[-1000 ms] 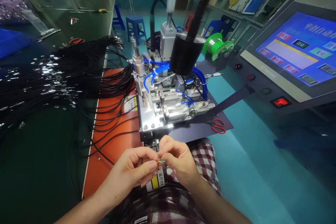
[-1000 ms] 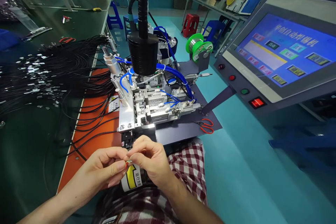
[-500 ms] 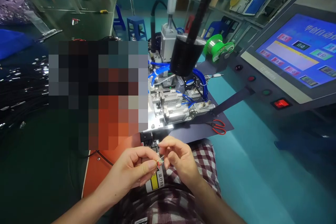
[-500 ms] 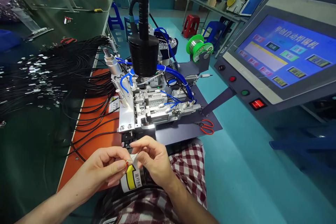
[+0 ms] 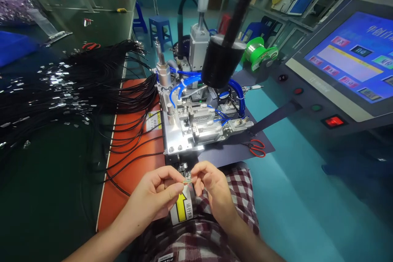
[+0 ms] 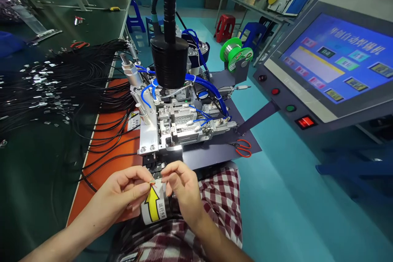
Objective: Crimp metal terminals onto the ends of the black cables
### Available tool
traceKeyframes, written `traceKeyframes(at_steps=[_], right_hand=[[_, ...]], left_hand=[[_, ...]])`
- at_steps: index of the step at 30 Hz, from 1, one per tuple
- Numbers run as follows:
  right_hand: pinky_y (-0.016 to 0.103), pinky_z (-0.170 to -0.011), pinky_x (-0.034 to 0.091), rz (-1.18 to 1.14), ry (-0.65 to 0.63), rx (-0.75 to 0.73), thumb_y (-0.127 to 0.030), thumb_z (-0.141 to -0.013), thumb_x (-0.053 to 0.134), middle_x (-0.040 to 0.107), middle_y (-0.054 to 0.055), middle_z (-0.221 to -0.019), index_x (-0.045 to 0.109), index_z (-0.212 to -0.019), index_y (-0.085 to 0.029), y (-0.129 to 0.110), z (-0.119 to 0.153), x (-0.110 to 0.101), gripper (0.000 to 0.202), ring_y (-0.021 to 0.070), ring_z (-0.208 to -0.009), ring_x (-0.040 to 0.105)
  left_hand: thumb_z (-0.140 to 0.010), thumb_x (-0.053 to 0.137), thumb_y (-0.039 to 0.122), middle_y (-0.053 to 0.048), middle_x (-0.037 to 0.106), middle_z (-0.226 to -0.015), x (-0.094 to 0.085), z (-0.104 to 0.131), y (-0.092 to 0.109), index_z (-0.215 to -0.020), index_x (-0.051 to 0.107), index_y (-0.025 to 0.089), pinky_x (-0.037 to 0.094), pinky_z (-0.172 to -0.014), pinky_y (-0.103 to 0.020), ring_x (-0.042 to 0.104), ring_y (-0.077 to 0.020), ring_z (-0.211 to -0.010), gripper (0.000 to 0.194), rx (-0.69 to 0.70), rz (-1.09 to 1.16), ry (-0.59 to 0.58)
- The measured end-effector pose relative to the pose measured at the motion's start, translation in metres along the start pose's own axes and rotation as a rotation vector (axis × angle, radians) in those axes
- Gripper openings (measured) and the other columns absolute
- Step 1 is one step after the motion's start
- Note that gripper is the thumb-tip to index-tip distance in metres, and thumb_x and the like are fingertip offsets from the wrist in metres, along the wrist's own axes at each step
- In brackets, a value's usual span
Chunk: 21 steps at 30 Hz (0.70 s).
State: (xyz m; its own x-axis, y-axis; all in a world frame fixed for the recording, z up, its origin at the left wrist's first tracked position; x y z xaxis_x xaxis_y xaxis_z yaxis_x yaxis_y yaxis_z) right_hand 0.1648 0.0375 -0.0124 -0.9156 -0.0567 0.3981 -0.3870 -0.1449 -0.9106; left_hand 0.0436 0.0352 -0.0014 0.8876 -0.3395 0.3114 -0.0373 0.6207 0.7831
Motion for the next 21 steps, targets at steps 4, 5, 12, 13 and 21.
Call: traceKeyframes(at_steps=[4,5,12,13,21], right_hand=[[0.023,-0.052,0.035,0.276,0.034,-0.003,-0.027,-0.083,0.061,0.051,-0.002,-0.067,0.058,-0.074,-0.018,-0.0055,0.0059,-0.0003,0.013,0.0106,-0.055,0.043],[0.024,-0.053,0.035,0.324,0.057,-0.02,-0.023,-0.083,0.061,0.051,-0.002,-0.067,0.058,-0.072,-0.018,-0.007,0.0062,-0.0005,0.012,0.0106,-0.055,0.043],[0.024,-0.055,0.036,0.442,0.096,-0.064,-0.021,-0.083,0.059,0.052,-0.002,-0.065,0.057,-0.069,-0.017,-0.0068,0.0051,0.0014,0.015,0.012,-0.058,0.044],[0.024,-0.056,0.036,0.454,0.095,-0.068,-0.02,-0.083,0.059,0.051,-0.002,-0.065,0.057,-0.069,-0.018,-0.0067,0.0058,0.0023,0.015,0.0121,-0.059,0.045],[0.025,-0.057,0.038,0.474,0.088,-0.057,-0.021,-0.082,0.059,0.052,-0.001,-0.065,0.056,-0.067,-0.017,-0.0046,0.008,0.0069,0.016,0.0126,-0.06,0.046]], left_hand=[[-0.078,0.062,0.04,0.009,0.036,-0.048,-0.0046,-0.0038,-0.0043,-0.086,0.055,0.019,0.018,-0.036,-0.015,0.026,-0.004,-0.041,0.023,0.005,-0.054,0.063],[-0.078,0.062,0.04,0.009,0.038,-0.05,-0.0049,-0.0046,-0.004,-0.088,0.056,0.019,0.019,-0.036,-0.015,0.027,-0.0039,-0.041,0.024,0.018,-0.059,0.075],[-0.076,0.066,0.036,0.007,0.043,-0.054,-0.0034,-0.0049,-0.0001,-0.096,0.059,0.02,0.021,-0.036,-0.014,0.031,-0.0031,-0.04,0.027,0.062,0.012,0.147],[-0.075,0.066,0.036,0.008,0.042,-0.05,-0.004,-0.0045,-0.0007,-0.092,0.059,0.019,0.021,-0.035,-0.014,0.03,-0.0031,-0.039,0.025,0.055,0.028,0.169],[-0.072,0.069,0.037,0.009,0.041,-0.044,-0.006,-0.0046,-0.0067,-0.085,0.058,0.017,0.024,-0.038,-0.014,0.03,-0.003,-0.037,0.027,0.006,0.147,0.23]])
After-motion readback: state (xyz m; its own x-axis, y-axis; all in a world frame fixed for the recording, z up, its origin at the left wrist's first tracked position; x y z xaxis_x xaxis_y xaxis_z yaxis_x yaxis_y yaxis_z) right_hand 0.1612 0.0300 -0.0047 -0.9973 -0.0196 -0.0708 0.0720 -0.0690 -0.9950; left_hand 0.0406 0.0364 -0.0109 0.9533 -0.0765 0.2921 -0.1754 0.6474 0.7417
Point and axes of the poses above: each hand's wrist, its own z-axis away from the middle knuckle, its own x-axis out of the palm, y = z × x, the point moved 7 cm from there along -z, towards the middle knuckle
